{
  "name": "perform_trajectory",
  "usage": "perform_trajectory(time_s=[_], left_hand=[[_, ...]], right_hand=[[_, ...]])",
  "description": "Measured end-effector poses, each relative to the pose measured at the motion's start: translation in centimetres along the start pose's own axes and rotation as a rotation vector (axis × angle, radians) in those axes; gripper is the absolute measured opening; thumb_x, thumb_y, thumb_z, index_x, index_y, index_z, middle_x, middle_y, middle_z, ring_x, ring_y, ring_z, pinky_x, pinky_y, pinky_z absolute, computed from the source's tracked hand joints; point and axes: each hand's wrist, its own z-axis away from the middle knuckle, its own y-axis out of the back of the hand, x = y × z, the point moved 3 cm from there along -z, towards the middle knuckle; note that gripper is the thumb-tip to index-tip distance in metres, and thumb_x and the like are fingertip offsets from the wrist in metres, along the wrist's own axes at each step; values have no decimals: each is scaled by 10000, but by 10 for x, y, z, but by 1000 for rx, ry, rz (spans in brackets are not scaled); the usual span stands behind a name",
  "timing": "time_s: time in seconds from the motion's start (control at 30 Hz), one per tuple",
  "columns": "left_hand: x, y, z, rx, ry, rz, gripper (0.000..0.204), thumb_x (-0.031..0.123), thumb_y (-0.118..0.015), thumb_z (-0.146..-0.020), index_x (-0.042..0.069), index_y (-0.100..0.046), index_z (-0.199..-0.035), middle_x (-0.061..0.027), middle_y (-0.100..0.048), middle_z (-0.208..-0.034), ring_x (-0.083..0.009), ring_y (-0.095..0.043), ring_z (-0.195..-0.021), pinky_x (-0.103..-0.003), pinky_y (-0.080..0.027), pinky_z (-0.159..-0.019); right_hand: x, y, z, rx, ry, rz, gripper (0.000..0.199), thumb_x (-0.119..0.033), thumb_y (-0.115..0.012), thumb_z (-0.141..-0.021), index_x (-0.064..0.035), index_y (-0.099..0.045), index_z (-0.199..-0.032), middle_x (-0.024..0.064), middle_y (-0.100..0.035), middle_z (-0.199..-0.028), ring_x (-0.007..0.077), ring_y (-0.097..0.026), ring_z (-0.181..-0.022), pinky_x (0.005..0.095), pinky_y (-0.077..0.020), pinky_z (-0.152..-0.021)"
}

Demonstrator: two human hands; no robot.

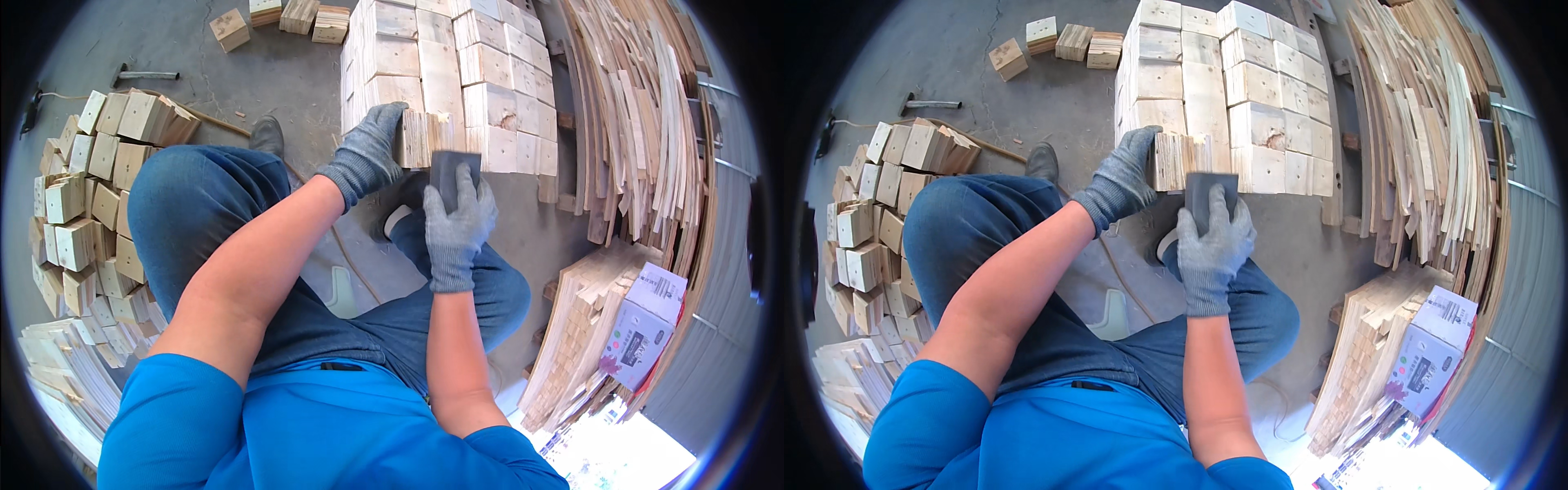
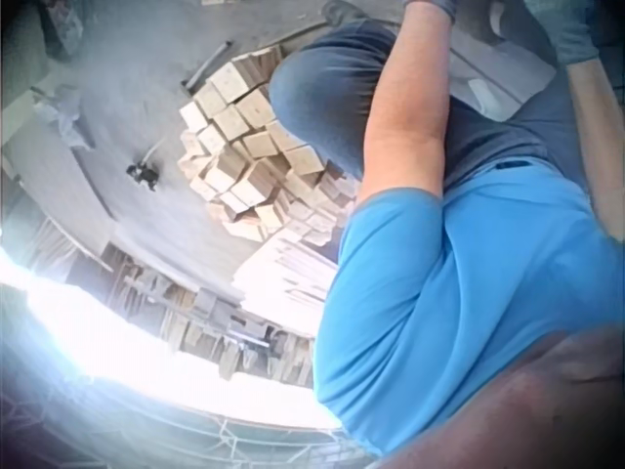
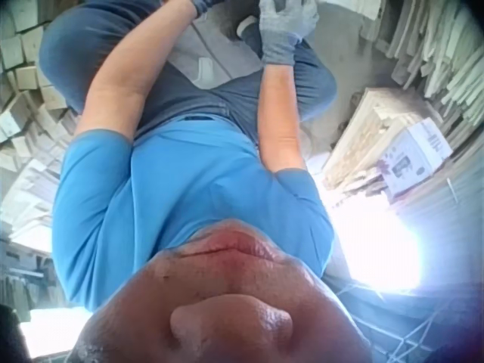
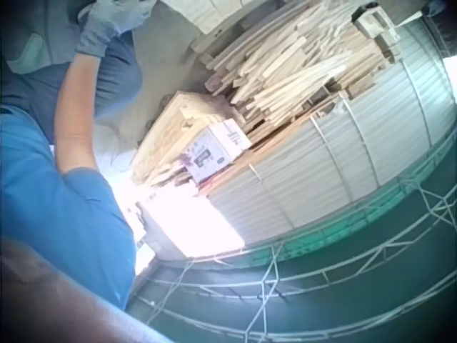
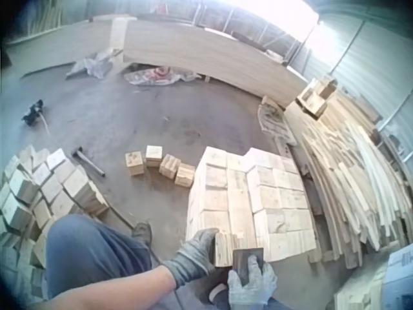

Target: The person sits on the floor and sands small wooden blocks one at a time using a sanding block. They pick up each block, sand its surfaces, and place it into a separate pile. The process is repeated for multiple blocks.

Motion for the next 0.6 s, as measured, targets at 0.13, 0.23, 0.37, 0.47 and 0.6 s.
perform_trajectory(time_s=[0.13, 0.23, 0.37, 0.47, 0.6], left_hand=[[0, 1, 0, 8, -9, 26, 1008, 305, -966, -704, 71, -441, -1533, -258, -554, -1423, -458, -580, -1334, -472, -498, -1171], [3, 3, -1, 3, 14, 41, 1011, 315, -969, -699, 70, -443, -1527, -260, -558, -1410, -460, -583, -1328, -474, -508, -1155], [-4, -1, 0, 10, -16, 31, 1001, 314, -965, -707, 70, -444, -1526, -259, -558, -1408, -456, -591, -1319, -475, -521, -1139], [5, 7, 1, -22, 28, -1, 976, 301, -953, -729, 68, -446, -1530, -253, -553, -1433, -438, -592, -1337, -469, -523, -1143], [2, 6, 0, -59, 60, 28, 998, 297, -950, -728, 70, -435, -1552, -250, -536, -1469, -442, -580, -1362, -464, -511, -1167]], right_hand=[[-14, -25, -68, 9, -4, 52, 646, -331, -887, -825, -157, -710, -1422, 257, -627, -1370, 473, -600, -1250, 587, -506, -1064], [-11, -33, -117, -2, -18, 22, 631, -357, -872, -834, -170, -719, -1417, 255, -672, -1304, 461, -630, -1219, 563, -522, -1052], [-10, -31, -122, -13, -26, -56, 639, -363, -869, -835, -152, -722, -1420, 256, -668, -1308, 451, -635, -1214, 555, -522, -1049], [-17, -22, -83, -78, -45, 3, 655, -350, -874, -837, -142, -711, -1437, 258, -646, -1349, 463, -608, -1254, 570, -488, -1090], [-8, -4, -19, -103, -101, 29, 682, -347, -882, -839, -128, -696, -1457, 278, -603, -1423, 479, -569, -1302, 581, -458, -1127]])
